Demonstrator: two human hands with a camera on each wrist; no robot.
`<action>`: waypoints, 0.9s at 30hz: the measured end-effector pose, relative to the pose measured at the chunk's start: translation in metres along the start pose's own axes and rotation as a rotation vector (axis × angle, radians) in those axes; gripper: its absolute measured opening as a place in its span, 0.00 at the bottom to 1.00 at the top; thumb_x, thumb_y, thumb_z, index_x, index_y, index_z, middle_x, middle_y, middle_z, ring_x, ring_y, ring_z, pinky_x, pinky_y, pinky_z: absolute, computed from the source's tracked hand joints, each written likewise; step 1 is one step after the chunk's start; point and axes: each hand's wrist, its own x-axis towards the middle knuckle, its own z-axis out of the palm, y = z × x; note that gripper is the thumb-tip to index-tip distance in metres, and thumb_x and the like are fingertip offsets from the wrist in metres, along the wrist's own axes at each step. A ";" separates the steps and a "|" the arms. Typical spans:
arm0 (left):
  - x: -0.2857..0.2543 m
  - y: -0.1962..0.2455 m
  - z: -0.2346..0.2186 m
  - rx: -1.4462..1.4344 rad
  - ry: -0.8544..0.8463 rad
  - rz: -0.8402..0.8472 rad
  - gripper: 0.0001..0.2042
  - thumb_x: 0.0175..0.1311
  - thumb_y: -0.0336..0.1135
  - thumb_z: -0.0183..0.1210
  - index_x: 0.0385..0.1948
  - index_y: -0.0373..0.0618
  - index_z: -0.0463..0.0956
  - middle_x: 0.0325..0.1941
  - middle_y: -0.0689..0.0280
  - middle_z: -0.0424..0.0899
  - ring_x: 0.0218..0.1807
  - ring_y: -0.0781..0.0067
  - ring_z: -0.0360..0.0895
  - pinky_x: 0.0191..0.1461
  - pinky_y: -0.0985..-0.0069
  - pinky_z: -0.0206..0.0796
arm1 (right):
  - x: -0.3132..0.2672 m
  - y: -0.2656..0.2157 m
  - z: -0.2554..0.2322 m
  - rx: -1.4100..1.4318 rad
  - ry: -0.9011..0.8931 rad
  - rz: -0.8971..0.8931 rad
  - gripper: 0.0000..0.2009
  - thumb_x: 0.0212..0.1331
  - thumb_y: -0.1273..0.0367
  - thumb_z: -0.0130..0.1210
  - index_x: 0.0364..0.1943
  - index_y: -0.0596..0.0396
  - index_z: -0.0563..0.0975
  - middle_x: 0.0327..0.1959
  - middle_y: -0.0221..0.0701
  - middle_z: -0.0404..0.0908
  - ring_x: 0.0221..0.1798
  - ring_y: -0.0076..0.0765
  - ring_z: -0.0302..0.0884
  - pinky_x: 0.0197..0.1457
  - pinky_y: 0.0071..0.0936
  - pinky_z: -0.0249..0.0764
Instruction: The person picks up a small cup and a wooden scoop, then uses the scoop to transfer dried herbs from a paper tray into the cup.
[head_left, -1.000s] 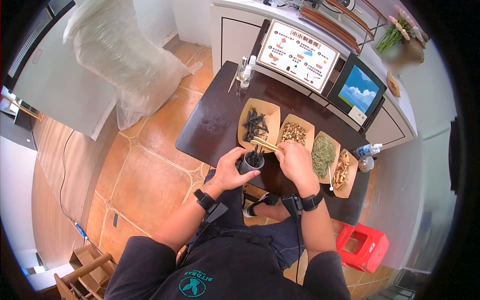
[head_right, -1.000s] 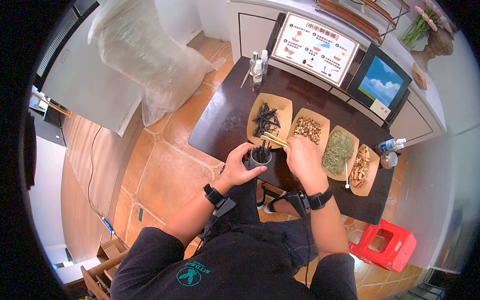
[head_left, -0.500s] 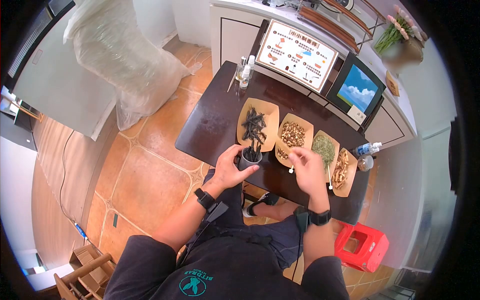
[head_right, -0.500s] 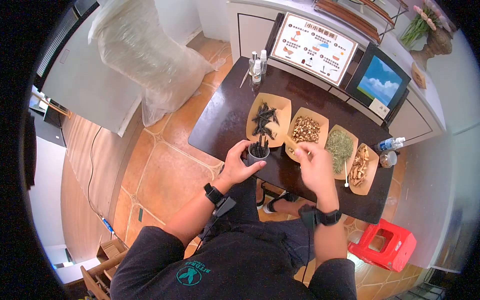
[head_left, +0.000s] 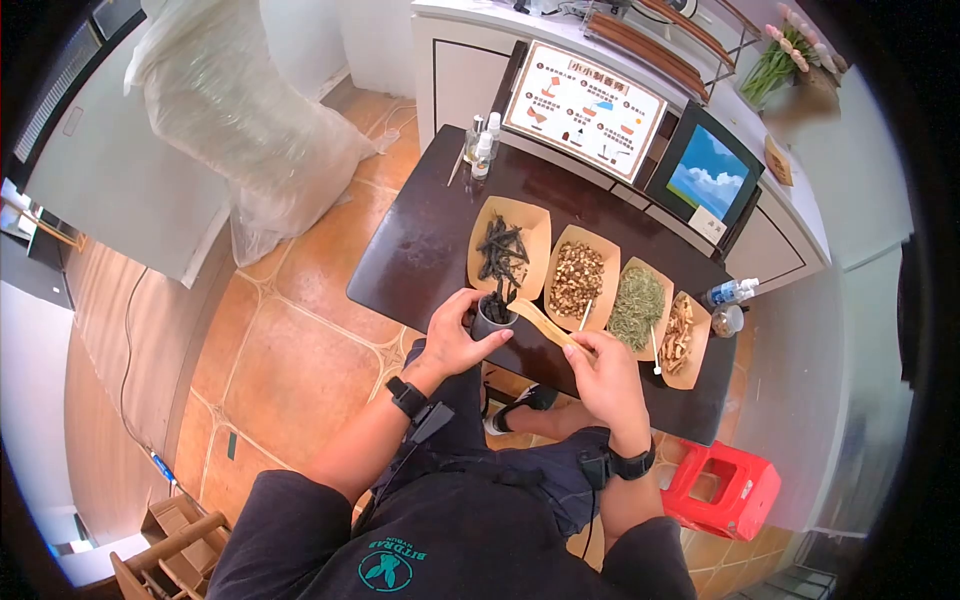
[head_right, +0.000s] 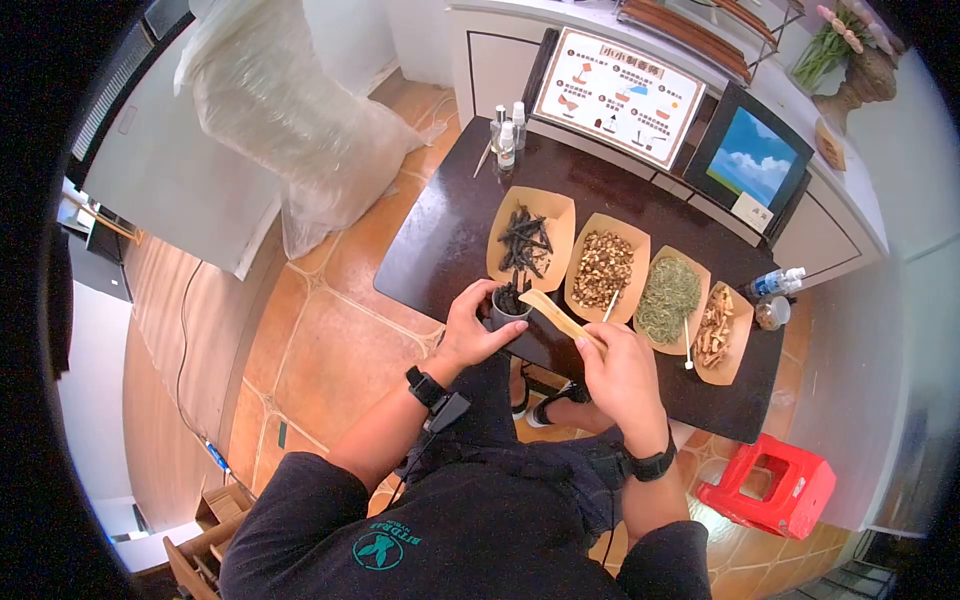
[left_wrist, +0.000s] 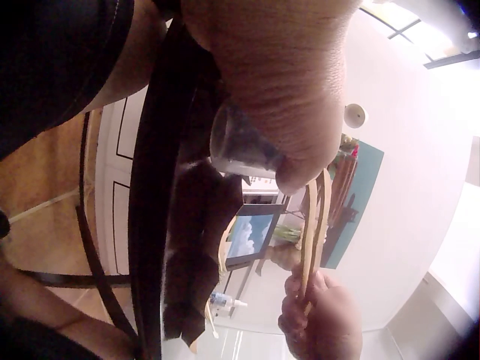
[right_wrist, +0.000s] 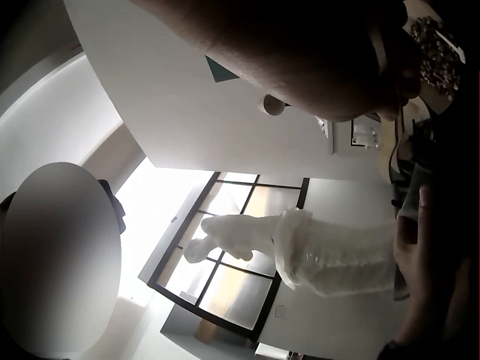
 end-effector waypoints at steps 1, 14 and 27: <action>0.000 -0.001 0.000 -0.008 0.004 0.008 0.27 0.48 0.44 0.75 0.47 0.37 0.78 0.38 0.63 0.79 0.35 0.68 0.76 0.37 0.75 0.68 | 0.002 -0.003 0.001 0.009 -0.002 -0.029 0.10 0.61 0.70 0.59 0.41 0.63 0.83 0.36 0.46 0.84 0.40 0.52 0.83 0.44 0.40 0.76; 0.000 -0.002 0.000 -0.010 -0.008 0.000 0.28 0.49 0.45 0.74 0.48 0.36 0.78 0.38 0.62 0.79 0.35 0.68 0.76 0.38 0.75 0.68 | 0.005 -0.018 -0.009 -0.160 -0.003 -0.128 0.07 0.62 0.71 0.56 0.39 0.58 0.82 0.38 0.42 0.83 0.41 0.56 0.81 0.45 0.45 0.76; -0.001 0.000 -0.003 -0.003 -0.025 0.020 0.27 0.48 0.43 0.75 0.47 0.36 0.78 0.37 0.62 0.79 0.35 0.70 0.76 0.39 0.75 0.68 | 0.053 0.013 0.034 -0.358 0.132 -0.092 0.07 0.62 0.68 0.58 0.34 0.56 0.83 0.35 0.41 0.82 0.41 0.53 0.82 0.44 0.46 0.78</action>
